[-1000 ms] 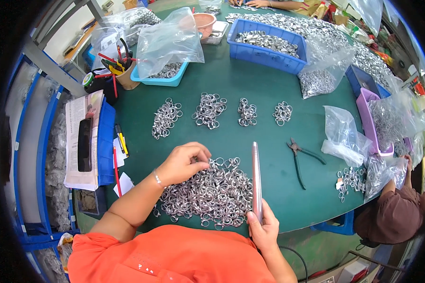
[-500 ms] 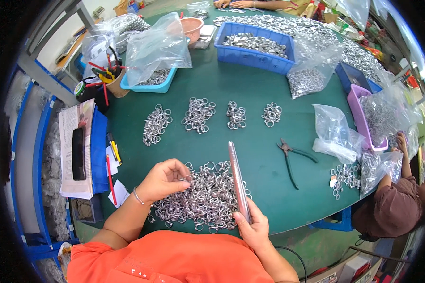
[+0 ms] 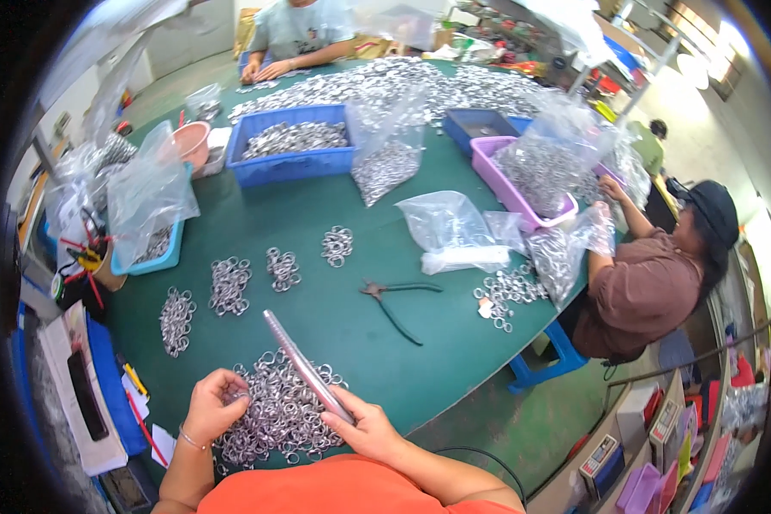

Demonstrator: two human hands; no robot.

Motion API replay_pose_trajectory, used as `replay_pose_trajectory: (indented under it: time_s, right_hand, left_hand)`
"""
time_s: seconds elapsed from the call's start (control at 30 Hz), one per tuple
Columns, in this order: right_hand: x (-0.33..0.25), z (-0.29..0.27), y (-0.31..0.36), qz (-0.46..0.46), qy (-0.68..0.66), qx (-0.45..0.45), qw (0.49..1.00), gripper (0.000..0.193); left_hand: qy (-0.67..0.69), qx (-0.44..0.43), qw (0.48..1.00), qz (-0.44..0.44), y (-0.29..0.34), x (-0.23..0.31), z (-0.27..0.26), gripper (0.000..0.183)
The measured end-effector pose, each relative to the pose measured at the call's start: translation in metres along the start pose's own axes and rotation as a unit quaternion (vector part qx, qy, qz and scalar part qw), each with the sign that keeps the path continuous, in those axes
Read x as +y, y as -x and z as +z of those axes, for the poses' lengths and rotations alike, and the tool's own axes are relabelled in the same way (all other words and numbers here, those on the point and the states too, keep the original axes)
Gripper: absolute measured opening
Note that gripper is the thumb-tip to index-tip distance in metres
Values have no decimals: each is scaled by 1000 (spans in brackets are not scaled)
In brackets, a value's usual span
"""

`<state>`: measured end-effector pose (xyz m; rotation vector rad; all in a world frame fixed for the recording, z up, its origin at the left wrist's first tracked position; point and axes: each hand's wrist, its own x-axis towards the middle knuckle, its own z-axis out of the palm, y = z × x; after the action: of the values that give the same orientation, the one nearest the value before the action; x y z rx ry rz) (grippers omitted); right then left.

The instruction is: The person handles metal rings one at a time, sliding them onto a tapered metal mandrel and then placing them in groups on a table.

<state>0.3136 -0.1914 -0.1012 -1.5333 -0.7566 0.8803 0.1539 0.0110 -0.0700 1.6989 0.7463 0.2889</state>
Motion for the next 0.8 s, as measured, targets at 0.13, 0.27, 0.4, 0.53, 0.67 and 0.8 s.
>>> replay_pose_trajectory:
  time_s: [0.13, 0.27, 0.4, 0.53, 0.67, 0.8]
  right_hand:
    - [-3, -3, 1, 26, -12, -7, 1000, 47]
    - [-1, -7, 2, 23, -12, -15, 1000, 47]
    - [1, -9, 2, 28, -8, -14, 999, 48]
    - [13, -4, -1, -12, -25, -11, 1000, 49]
    - [19, 0, -2, -38, -15, 0, 999, 50]
    - [23, -2, -2, -14, -9, -12, 1000, 52]
  left_hand:
    - [-30, 14, 999, 38, -2, 4, 5, 14]
    - [-10, 13, 998, 69, -2, -6, 7, 17]
    - [-54, 28, 993, 97, -4, 8, 10, 12]
    - [-70, 41, 987, 140, -2, 7, 11, 10]
    - [-74, 37, 986, 144, -2, 0, 11, 10]
    - [-56, 37, 986, 155, -5, 1, 13, 15]
